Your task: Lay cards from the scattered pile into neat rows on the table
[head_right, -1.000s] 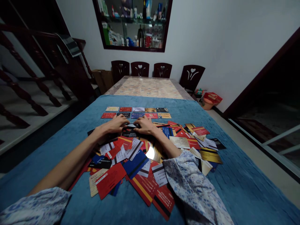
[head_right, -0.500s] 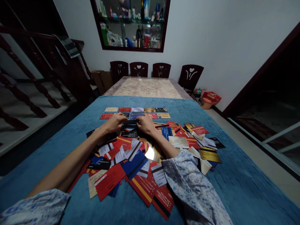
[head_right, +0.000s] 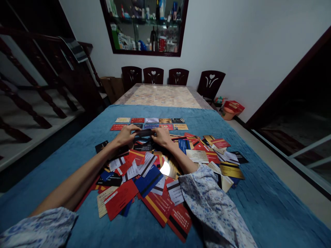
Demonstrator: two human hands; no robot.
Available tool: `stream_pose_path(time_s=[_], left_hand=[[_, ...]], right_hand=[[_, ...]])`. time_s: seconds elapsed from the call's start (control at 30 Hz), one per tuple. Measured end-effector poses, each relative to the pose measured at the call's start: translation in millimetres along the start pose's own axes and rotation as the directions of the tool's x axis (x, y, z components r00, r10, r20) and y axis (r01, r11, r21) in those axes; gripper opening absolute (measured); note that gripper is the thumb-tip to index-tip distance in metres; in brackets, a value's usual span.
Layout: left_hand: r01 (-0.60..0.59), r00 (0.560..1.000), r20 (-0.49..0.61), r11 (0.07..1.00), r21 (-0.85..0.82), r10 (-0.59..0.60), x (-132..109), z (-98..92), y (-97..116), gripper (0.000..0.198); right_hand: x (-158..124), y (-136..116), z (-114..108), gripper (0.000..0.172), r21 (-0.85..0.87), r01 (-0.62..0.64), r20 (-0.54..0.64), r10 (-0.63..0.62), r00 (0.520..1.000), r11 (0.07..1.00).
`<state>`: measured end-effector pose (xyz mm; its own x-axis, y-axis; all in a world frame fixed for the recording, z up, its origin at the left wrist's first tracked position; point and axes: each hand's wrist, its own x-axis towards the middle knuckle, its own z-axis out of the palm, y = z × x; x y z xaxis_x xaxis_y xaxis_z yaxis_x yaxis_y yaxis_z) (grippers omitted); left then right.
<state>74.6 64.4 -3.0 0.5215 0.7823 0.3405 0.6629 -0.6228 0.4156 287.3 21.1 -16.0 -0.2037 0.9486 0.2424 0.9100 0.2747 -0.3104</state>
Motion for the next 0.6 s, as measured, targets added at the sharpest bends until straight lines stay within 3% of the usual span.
stream_pose_path(time_s=[0.2,0.6], left_hand=[[0.04,0.999,0.019,0.995,-0.09,-0.039,1,1.2,0,0.029],[0.05,0.999,0.016,0.993,-0.109,-0.049,4,-3.4,-6,0.03]], right_hand=[[4,5,5,0.022,0.138,0.047,-0.124,-0.03,0.992,0.989],[0,-6,-4,0.023,0.195,0.116,-0.243,-0.066,0.968,0.974]])
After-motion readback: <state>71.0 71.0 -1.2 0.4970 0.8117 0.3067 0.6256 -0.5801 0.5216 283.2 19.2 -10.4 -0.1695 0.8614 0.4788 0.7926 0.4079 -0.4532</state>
